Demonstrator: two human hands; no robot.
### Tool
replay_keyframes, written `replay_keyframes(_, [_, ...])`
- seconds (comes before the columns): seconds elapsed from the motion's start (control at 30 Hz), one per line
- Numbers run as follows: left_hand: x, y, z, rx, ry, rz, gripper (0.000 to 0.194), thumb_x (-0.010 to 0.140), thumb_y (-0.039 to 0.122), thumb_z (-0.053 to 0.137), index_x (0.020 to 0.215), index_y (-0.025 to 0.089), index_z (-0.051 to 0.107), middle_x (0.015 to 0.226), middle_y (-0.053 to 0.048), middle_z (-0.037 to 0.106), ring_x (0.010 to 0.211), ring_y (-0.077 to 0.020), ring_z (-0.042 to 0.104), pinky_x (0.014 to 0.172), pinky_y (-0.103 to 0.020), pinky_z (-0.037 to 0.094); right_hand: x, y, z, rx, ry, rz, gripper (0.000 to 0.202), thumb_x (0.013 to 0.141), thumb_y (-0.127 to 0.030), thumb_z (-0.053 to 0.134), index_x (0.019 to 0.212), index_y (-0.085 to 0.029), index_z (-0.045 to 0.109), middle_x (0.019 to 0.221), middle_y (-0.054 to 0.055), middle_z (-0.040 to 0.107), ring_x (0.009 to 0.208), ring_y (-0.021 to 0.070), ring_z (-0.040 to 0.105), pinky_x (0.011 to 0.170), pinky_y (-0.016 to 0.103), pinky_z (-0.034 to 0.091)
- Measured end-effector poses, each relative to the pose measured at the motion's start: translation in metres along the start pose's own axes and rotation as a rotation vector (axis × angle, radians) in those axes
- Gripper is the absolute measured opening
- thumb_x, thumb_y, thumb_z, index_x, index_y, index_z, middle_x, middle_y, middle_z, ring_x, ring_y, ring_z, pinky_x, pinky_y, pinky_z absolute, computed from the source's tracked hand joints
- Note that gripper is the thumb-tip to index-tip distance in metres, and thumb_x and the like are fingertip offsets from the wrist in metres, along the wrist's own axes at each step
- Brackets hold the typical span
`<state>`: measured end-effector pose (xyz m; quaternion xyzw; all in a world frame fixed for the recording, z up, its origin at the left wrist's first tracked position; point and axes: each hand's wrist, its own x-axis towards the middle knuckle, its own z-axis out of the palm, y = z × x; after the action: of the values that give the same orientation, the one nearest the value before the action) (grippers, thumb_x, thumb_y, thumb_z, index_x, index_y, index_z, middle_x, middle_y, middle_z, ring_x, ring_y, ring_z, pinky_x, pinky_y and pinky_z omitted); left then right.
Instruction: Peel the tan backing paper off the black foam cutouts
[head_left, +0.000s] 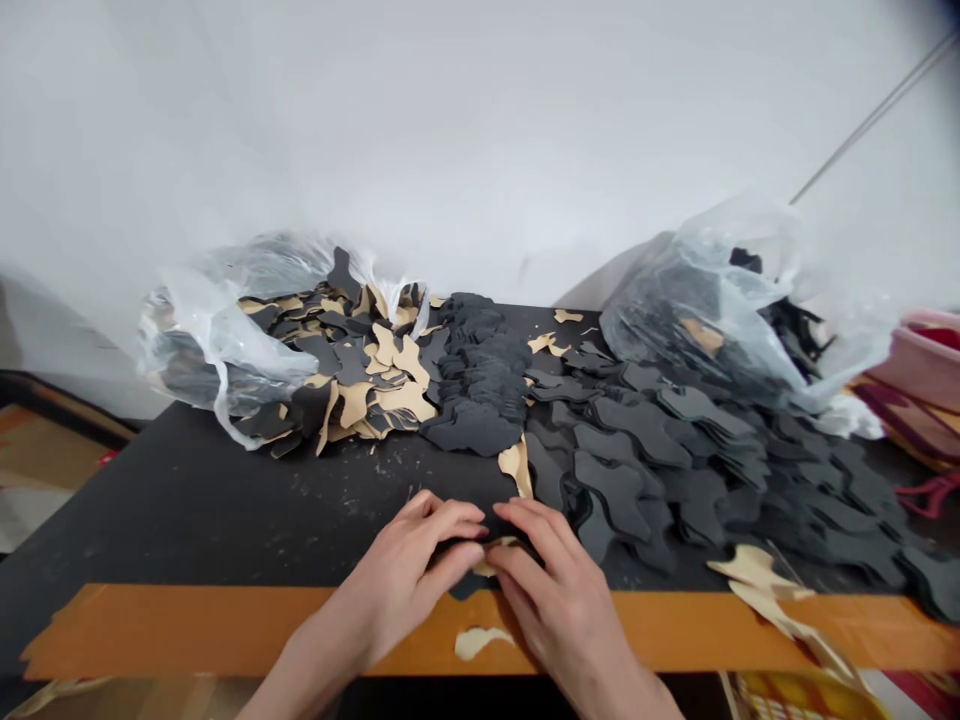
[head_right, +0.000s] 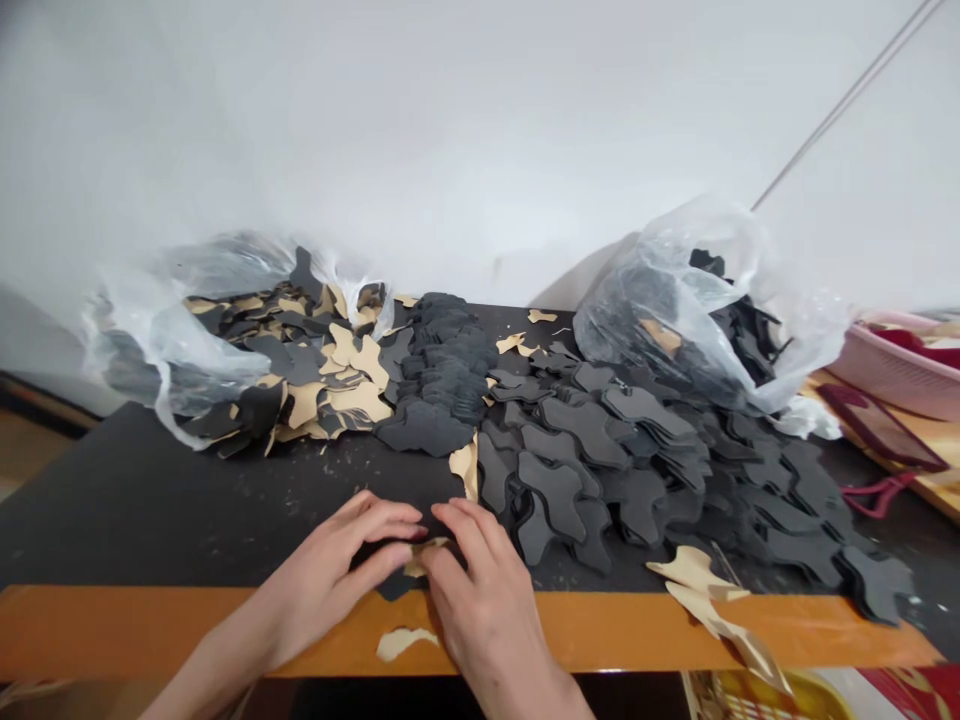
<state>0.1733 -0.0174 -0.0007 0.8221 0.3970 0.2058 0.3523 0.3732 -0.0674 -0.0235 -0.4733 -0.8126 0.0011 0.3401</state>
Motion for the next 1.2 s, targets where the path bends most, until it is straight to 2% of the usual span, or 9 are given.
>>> replay_keyframes(0.1, [-0.004,0.0,0.0,-0.003,-0.037,0.035,0.038,0.085,0.019,0.068,0.12,0.027,0.057,0.115,-0.001,0.066,0.108,-0.0216,0.054,0.095,-0.033,0.047,0.003,-0.002,0.006,0.087,0.007,0.053,0.023,0.09,-0.002,0.048,0.095,-0.019,0.063,0.119,0.012,0.061,0.119,0.026,0.053,0.098,0.044,0.052])
replay_keyframes(0.17, [-0.006,-0.001,0.002,0.025,-0.021,0.043,0.035,0.086,0.012,0.063,0.119,0.026,0.058,0.112,-0.001,0.067,0.107,-0.0219,0.053,0.092,-0.033,0.047,0.002,-0.006,0.004,0.137,-0.012,0.077,0.022,0.091,-0.002,0.047,0.095,-0.019,0.061,0.12,0.012,0.061,0.123,0.0256,0.051,0.102,0.045,0.05])
replay_keyframes(0.3, [-0.008,-0.004,0.006,0.052,-0.035,0.061,0.04,0.086,0.004,0.053,0.119,0.025,0.058,0.108,-0.003,0.069,0.107,-0.0227,0.053,0.089,-0.032,0.048,-0.002,-0.017,-0.024,0.24,-0.046,0.06,0.017,0.091,-0.006,0.049,0.09,-0.02,0.058,0.116,0.012,0.064,0.125,0.0263,0.052,0.101,0.043,0.05])
replay_keyframes(0.5, [-0.01,-0.008,0.005,0.027,-0.023,0.106,0.042,0.083,0.002,0.052,0.118,0.026,0.057,0.118,-0.002,0.068,0.112,-0.021,0.053,0.095,-0.032,0.047,-0.017,-0.01,-0.067,0.33,-0.135,0.081,0.019,0.092,-0.042,0.062,0.087,-0.024,0.057,0.104,0.009,0.07,0.102,0.0252,0.066,0.085,0.036,0.058])
replay_keyframes(0.57, [-0.01,-0.007,0.005,0.012,-0.018,0.105,0.034,0.083,0.003,0.053,0.109,0.025,0.058,0.121,-0.001,0.067,0.112,-0.0208,0.052,0.094,-0.032,0.048,-0.023,-0.001,-0.06,0.192,-0.105,0.093,0.018,0.087,-0.037,0.069,0.096,-0.023,0.061,0.11,0.011,0.068,0.102,0.026,0.066,0.084,0.037,0.058])
replay_keyframes(0.7, [-0.01,-0.005,0.005,0.021,-0.007,0.116,0.024,0.084,0.005,0.056,0.1,0.024,0.057,0.121,-0.002,0.068,0.11,-0.021,0.051,0.092,-0.033,0.048,-0.025,0.013,-0.033,0.005,-0.118,0.027,0.029,0.092,-0.014,0.057,0.12,-0.021,0.062,0.121,0.013,0.064,0.107,0.0246,0.064,0.087,0.039,0.056])
replay_keyframes(0.83, [-0.01,-0.007,0.006,0.037,-0.013,0.148,0.02,0.085,0.006,0.057,0.095,0.023,0.058,0.124,-0.001,0.068,0.111,-0.021,0.049,0.092,-0.033,0.048,-0.021,0.015,-0.019,-0.03,-0.08,-0.064,0.03,0.092,-0.006,0.051,0.113,-0.021,0.067,0.113,0.011,0.067,0.096,0.0216,0.065,0.079,0.036,0.056])
replay_keyframes(0.97, [-0.01,-0.009,0.006,0.052,-0.013,0.166,0.016,0.086,0.008,0.058,0.092,0.023,0.061,0.127,0.0,0.067,0.113,-0.0213,0.049,0.096,-0.035,0.047,-0.019,0.016,-0.019,-0.012,-0.085,-0.092,0.026,0.093,-0.007,0.052,0.109,-0.019,0.068,0.108,0.01,0.069,0.094,0.0214,0.063,0.077,0.035,0.055])
replay_keyframes(1.2, [-0.015,-0.012,0.007,0.097,0.016,0.204,0.017,0.08,0.013,0.069,0.092,0.023,0.065,0.129,-0.003,0.066,0.116,-0.0244,0.048,0.097,-0.038,0.047,-0.01,0.006,-0.035,0.02,-0.254,-0.048,0.029,0.091,-0.009,0.05,0.114,-0.018,0.065,0.115,0.01,0.068,0.103,0.0244,0.061,0.086,0.04,0.055])
